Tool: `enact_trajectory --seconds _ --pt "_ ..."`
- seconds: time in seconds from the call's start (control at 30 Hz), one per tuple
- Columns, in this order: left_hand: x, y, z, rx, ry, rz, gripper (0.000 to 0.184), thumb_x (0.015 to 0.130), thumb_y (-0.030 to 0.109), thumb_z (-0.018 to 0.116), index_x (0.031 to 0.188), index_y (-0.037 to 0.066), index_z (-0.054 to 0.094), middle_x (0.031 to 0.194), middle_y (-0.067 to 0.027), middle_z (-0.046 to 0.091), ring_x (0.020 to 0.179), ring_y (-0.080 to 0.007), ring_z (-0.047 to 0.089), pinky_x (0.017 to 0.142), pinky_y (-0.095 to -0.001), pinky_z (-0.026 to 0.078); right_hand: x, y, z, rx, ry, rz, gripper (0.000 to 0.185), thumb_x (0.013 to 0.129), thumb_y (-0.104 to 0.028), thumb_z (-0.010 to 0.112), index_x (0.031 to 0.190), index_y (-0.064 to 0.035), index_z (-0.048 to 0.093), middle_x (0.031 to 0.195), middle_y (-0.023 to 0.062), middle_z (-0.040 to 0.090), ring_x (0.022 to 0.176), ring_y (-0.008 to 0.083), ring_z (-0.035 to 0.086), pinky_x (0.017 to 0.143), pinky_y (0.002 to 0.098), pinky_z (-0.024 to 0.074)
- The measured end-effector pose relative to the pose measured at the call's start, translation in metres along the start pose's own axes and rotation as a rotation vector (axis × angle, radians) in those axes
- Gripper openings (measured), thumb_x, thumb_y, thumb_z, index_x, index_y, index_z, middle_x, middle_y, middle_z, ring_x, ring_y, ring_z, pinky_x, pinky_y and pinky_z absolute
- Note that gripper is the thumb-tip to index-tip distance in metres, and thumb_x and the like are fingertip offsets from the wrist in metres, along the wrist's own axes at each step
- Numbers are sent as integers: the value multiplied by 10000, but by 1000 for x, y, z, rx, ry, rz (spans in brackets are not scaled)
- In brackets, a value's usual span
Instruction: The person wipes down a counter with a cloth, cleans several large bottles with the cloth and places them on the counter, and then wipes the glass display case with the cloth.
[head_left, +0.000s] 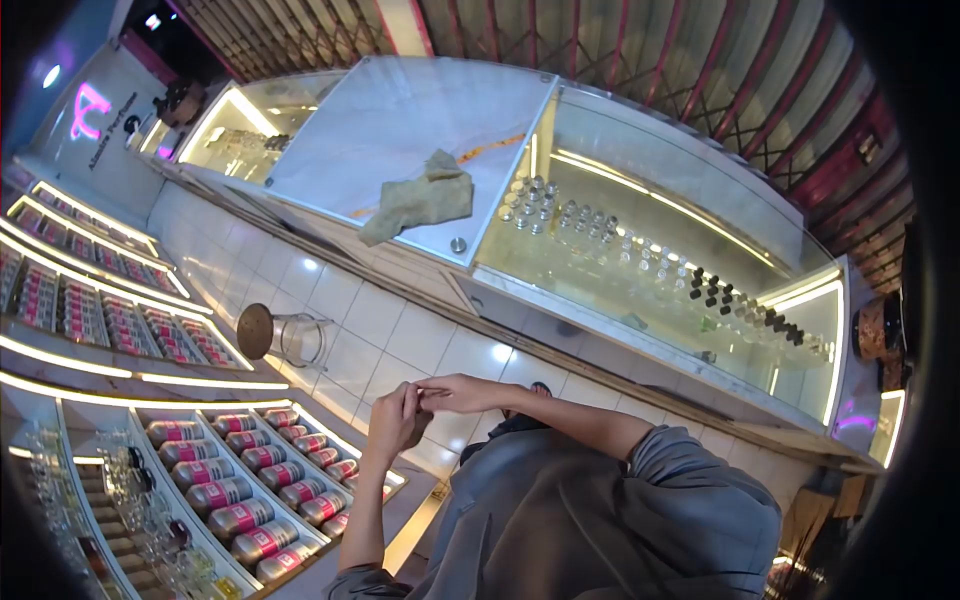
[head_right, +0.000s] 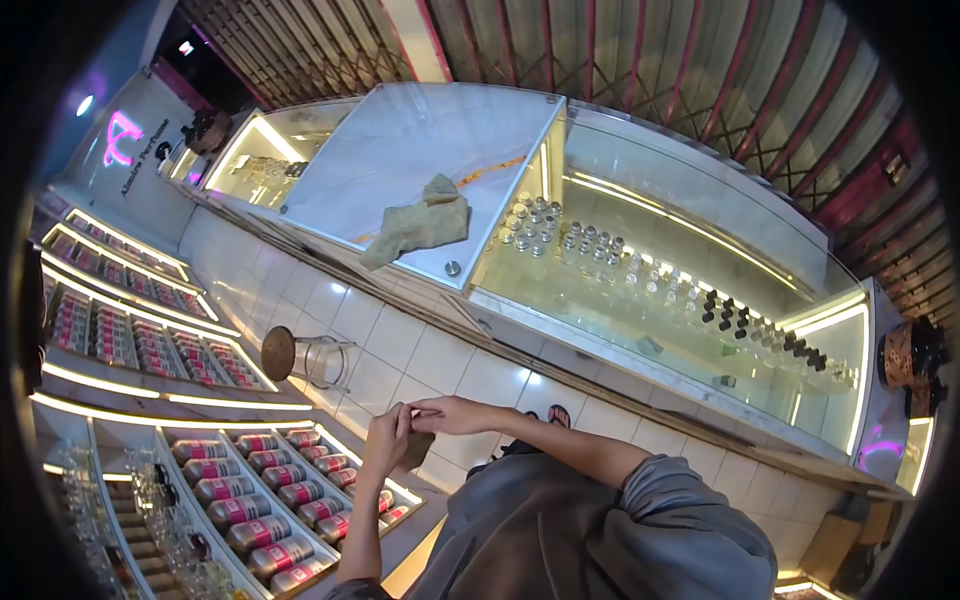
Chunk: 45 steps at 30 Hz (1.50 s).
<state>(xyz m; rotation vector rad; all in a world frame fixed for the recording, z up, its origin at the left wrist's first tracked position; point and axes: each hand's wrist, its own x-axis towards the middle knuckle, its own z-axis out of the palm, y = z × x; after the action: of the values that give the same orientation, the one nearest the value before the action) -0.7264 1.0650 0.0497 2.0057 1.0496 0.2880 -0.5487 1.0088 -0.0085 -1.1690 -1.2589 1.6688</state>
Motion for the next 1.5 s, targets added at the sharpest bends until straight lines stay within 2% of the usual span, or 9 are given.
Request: enact_trajectory --seconds 0.13,0.27,0.43,0.6,0.8,0.97,1.13,1.37,1.5 --pt "11 11 -7 -111 67 -68 170 951 153 564 900 -5 604 711 -142 633 618 -248 550 622 -364 466 -11 -34 -13 -307 -23 -148 191 971 -176 579 1028 -29 687 1052 97 648 929 265 604 844 357 475" --pt "31 24 -23 -157 94 28 135 927 143 615 920 8 617 727 -92 622 636 -208 540 632 -331 458 -5 -46 -38 -617 161 -310 191 974 -182 591 1021 -28 693 1066 99 643 917 243 607 807 357 471" --pt "55 41 -49 -218 -46 72 130 897 136 687 955 40 619 793 -75 632 678 -216 546 663 -306 463 -13 -97 -60 -549 228 -474 203 977 -198 599 1041 -32 697 1014 88 666 840 211 600 742 334 464" --pt "79 38 -88 -195 -5 365 141 846 74 686 971 41 629 860 -87 638 785 -221 572 741 -314 470 1 -146 -53 -330 257 -230 122 953 -146 630 961 -39 687 814 33 647 667 162 502 638 289 412" --pt "121 -13 -126 -116 44 539 220 755 -8 629 972 14 648 921 -97 660 846 -210 583 781 -316 475 45 -189 -28 -341 308 -141 194 982 -196 610 1015 -30 705 727 18 617 632 134 473 615 268 403" --pt "145 -56 -172 -172 29 421 339 703 -40 576 1026 5 671 956 -91 690 866 -228 614 797 -333 491 85 -224 -6 -279 453 -110 198 975 -206 627 998 -27 707 725 -8 601 650 99 467 609 260 392" --pt "168 -93 -243 -274 -11 385 309 769 -44 592 1064 -4 674 987 -86 721 857 -228 645 788 -318 503 127 -250 -3 -333 674 -62 210 933 -225 682 959 -21 726 746 -20 616 664 91 473 612 250 388" --pt "218 -118 -336 -439 -128 213 232 850 -37 595 1058 -7 693 929 -55 720 809 -140 631 731 -252 486 182 -279 -19 -323 861 31 250 899 -257 719 930 -9 731 748 -13 617 673 81 471 612 223 381" --pt "261 -125 -374 -432 -173 197 186 889 -19 604 1051 -9 694 907 -41 710 804 -108 614 721 -228 473 210 -291 -43 -378 998 -42 230 910 -241 700 924 -12 717 770 -19 611 697 65 468 626 203 377"
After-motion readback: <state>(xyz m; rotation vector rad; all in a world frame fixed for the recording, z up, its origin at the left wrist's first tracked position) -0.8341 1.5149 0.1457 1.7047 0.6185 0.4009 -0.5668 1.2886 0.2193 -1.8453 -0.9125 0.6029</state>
